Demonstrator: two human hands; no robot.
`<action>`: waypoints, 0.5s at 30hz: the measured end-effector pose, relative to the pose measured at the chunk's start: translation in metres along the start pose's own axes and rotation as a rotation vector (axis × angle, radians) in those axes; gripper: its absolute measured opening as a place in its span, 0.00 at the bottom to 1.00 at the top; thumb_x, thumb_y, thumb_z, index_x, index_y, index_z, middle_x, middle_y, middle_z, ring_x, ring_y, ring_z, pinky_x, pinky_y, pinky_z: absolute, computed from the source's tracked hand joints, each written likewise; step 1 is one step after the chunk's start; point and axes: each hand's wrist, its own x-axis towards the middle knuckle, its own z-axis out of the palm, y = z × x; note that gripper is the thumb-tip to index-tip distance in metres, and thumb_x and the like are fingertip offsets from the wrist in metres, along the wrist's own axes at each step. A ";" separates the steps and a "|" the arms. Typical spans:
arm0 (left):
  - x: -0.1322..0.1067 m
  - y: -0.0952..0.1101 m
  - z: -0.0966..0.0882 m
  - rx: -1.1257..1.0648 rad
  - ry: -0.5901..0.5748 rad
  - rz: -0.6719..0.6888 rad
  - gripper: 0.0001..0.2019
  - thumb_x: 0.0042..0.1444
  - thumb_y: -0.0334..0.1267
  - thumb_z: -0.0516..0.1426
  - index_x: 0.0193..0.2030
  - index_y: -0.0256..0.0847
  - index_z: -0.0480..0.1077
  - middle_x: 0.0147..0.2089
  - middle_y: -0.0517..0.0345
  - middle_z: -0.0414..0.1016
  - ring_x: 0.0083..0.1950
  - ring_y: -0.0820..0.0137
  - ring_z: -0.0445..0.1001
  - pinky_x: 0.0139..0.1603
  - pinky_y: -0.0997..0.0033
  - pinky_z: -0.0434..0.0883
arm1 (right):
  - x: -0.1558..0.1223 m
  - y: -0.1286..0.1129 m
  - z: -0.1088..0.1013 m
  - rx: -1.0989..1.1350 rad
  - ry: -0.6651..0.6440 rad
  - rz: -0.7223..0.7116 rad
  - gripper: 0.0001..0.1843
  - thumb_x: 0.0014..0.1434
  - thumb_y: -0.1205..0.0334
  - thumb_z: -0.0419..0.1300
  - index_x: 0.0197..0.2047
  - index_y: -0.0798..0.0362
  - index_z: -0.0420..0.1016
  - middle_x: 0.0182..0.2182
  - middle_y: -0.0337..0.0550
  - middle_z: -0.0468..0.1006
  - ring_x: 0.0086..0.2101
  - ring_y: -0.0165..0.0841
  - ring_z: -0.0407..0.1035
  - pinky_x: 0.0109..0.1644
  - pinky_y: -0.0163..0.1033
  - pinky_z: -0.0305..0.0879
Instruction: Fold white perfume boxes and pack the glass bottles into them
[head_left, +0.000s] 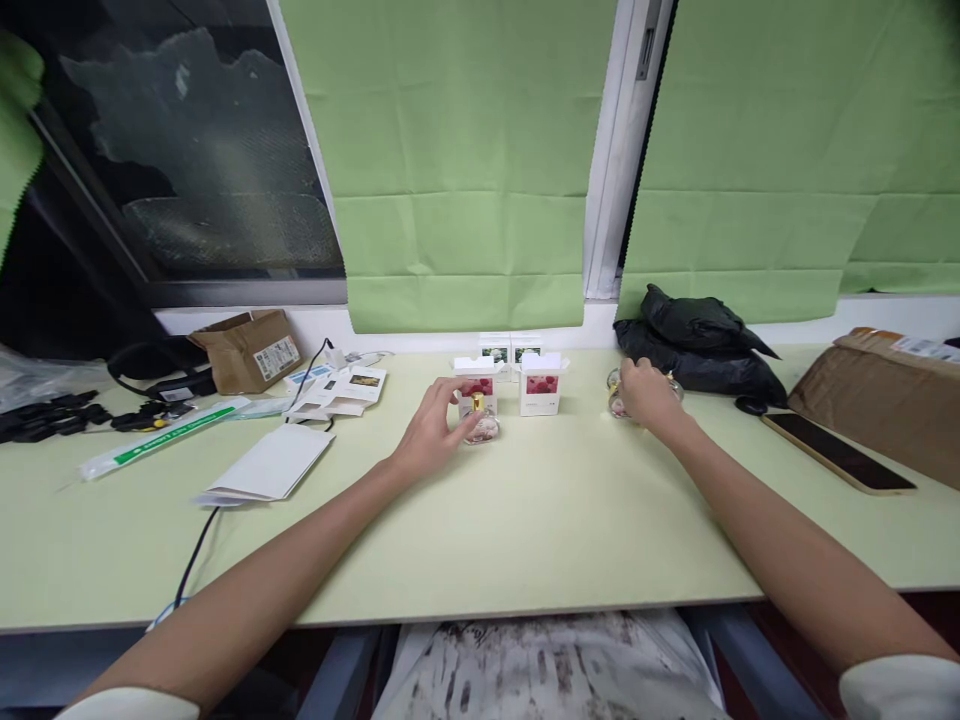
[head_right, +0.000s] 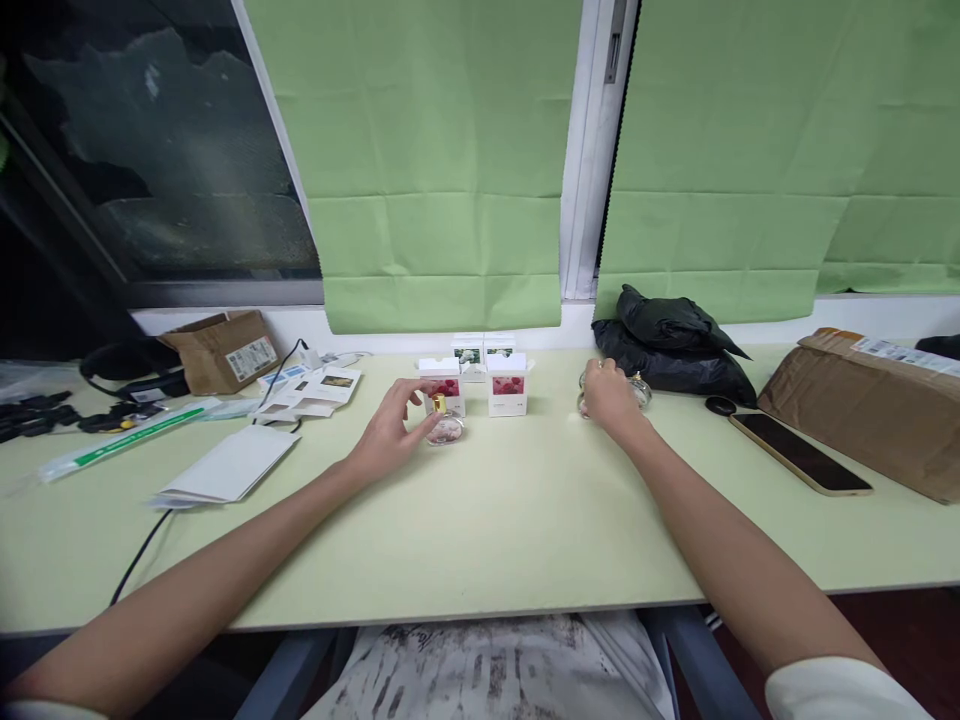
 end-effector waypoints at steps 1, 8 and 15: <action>0.001 0.000 0.000 0.016 0.042 0.037 0.18 0.71 0.43 0.58 0.65 0.47 0.65 0.60 0.49 0.72 0.56 0.60 0.72 0.56 0.58 0.73 | -0.001 -0.003 -0.001 0.014 0.001 -0.017 0.20 0.62 0.68 0.66 0.56 0.64 0.70 0.50 0.65 0.74 0.47 0.49 0.76 0.47 0.42 0.66; -0.003 0.008 0.009 0.007 0.154 0.273 0.10 0.69 0.38 0.59 0.55 0.45 0.68 0.48 0.51 0.76 0.49 0.62 0.75 0.48 0.61 0.74 | -0.015 -0.034 -0.011 0.105 0.012 -0.146 0.09 0.71 0.68 0.53 0.49 0.57 0.73 0.45 0.55 0.77 0.43 0.41 0.74 0.42 0.39 0.60; -0.017 0.035 0.020 -0.073 -0.356 0.130 0.11 0.72 0.44 0.55 0.56 0.46 0.70 0.38 0.60 0.75 0.35 0.70 0.73 0.36 0.70 0.68 | -0.041 -0.070 -0.011 0.451 0.130 -0.404 0.07 0.68 0.71 0.53 0.40 0.52 0.71 0.37 0.43 0.73 0.33 0.34 0.67 0.37 0.38 0.55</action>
